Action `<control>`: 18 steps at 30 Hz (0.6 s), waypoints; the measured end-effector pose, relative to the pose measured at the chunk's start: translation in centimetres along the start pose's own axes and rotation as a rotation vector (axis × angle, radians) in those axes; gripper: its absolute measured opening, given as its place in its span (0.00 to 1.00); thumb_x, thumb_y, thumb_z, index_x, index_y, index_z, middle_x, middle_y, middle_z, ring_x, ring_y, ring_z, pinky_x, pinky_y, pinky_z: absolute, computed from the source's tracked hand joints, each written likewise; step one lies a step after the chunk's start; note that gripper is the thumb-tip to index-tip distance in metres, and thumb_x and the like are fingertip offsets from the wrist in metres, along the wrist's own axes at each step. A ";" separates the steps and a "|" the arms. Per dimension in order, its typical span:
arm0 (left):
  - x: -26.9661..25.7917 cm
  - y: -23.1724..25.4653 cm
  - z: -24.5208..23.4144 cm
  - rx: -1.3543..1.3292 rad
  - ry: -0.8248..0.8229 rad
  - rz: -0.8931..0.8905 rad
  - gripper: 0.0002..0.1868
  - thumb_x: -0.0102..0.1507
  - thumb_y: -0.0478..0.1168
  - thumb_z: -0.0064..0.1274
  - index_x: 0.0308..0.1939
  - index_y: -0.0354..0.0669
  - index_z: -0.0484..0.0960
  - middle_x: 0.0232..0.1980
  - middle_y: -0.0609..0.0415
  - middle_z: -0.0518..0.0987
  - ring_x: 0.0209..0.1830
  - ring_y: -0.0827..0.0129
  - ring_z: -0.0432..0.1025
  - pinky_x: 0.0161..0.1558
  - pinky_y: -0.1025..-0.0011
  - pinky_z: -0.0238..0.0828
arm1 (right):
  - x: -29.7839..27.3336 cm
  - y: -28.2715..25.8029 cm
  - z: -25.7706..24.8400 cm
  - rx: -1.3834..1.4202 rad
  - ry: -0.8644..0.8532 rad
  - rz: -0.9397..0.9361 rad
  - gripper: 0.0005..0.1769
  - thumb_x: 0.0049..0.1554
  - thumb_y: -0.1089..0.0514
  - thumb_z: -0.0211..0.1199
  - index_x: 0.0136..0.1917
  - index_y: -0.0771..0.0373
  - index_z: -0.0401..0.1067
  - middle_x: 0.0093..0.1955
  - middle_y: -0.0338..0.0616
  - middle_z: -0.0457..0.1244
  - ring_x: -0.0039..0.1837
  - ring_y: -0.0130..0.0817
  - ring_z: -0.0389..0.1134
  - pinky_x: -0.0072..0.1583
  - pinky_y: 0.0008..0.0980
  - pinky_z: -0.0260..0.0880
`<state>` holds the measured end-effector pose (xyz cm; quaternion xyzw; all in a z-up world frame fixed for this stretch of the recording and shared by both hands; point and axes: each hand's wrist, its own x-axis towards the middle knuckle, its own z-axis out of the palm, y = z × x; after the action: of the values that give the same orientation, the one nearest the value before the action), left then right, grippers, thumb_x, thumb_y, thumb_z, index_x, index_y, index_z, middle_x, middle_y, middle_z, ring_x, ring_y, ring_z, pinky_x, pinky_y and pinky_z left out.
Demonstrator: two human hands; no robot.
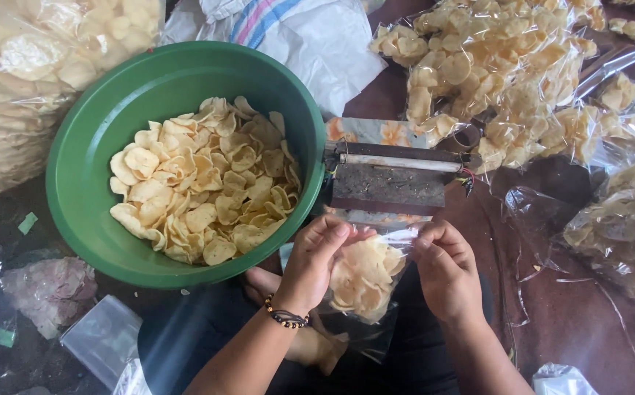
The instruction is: Manually filling small plastic bags with chips from a bowl and sealing them with a heat sealer.
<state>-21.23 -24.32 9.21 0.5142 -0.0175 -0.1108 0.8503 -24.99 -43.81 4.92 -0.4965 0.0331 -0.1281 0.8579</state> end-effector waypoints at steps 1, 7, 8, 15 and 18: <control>-0.1 0.1 0.3 0.001 -0.001 -0.005 0.12 0.68 0.43 0.52 0.37 0.36 0.78 0.42 0.42 0.87 0.50 0.61 0.80 0.59 0.61 0.75 | -0.1 -0.6 0.5 0.001 0.005 0.002 0.05 0.59 0.69 0.58 0.40 0.69 0.69 0.38 0.47 0.62 0.42 0.29 0.64 0.44 0.30 0.71; 0.3 -0.7 -1.0 -0.283 -0.295 -0.190 0.07 0.68 0.40 0.53 0.41 0.42 0.74 0.38 0.58 0.74 0.52 0.65 0.76 0.60 0.68 0.68 | -0.9 -2.3 -0.5 0.230 -0.072 0.132 0.06 0.56 0.73 0.53 0.44 0.67 0.69 0.48 0.49 0.65 0.52 0.33 0.63 0.59 0.28 0.61; 0.3 -0.8 -0.9 -0.256 -0.292 -0.174 0.08 0.69 0.42 0.52 0.42 0.42 0.74 0.42 0.52 0.79 0.50 0.65 0.78 0.59 0.67 0.70 | -1.0 -2.3 -0.6 0.230 -0.068 0.142 0.06 0.56 0.73 0.54 0.43 0.67 0.69 0.50 0.50 0.64 0.50 0.32 0.62 0.56 0.27 0.61; 0.8 -0.9 0.0 0.131 -0.117 0.171 0.08 0.65 0.29 0.53 0.40 0.39 0.69 0.41 0.47 0.81 0.45 0.63 0.80 0.54 0.65 0.81 | -0.1 -1.8 -2.2 0.264 -0.084 0.122 0.11 0.59 0.75 0.57 0.51 0.63 0.69 0.49 0.48 0.68 0.51 0.32 0.67 0.57 0.30 0.65; 1.3 -0.9 0.4 0.369 -0.013 0.243 0.04 0.67 0.32 0.50 0.44 0.33 0.77 0.36 0.39 0.86 0.42 0.54 0.84 0.48 0.59 0.82 | 0.6 -1.7 -2.0 -0.047 -0.045 -0.019 0.07 0.54 0.79 0.56 0.40 0.72 0.71 0.39 0.59 0.67 0.44 0.35 0.67 0.46 0.30 0.68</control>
<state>-20.20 -25.29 8.48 0.6546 -0.1051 -0.0057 0.7486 -25.11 -46.42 5.43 -0.5196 0.0122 -0.1242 0.8453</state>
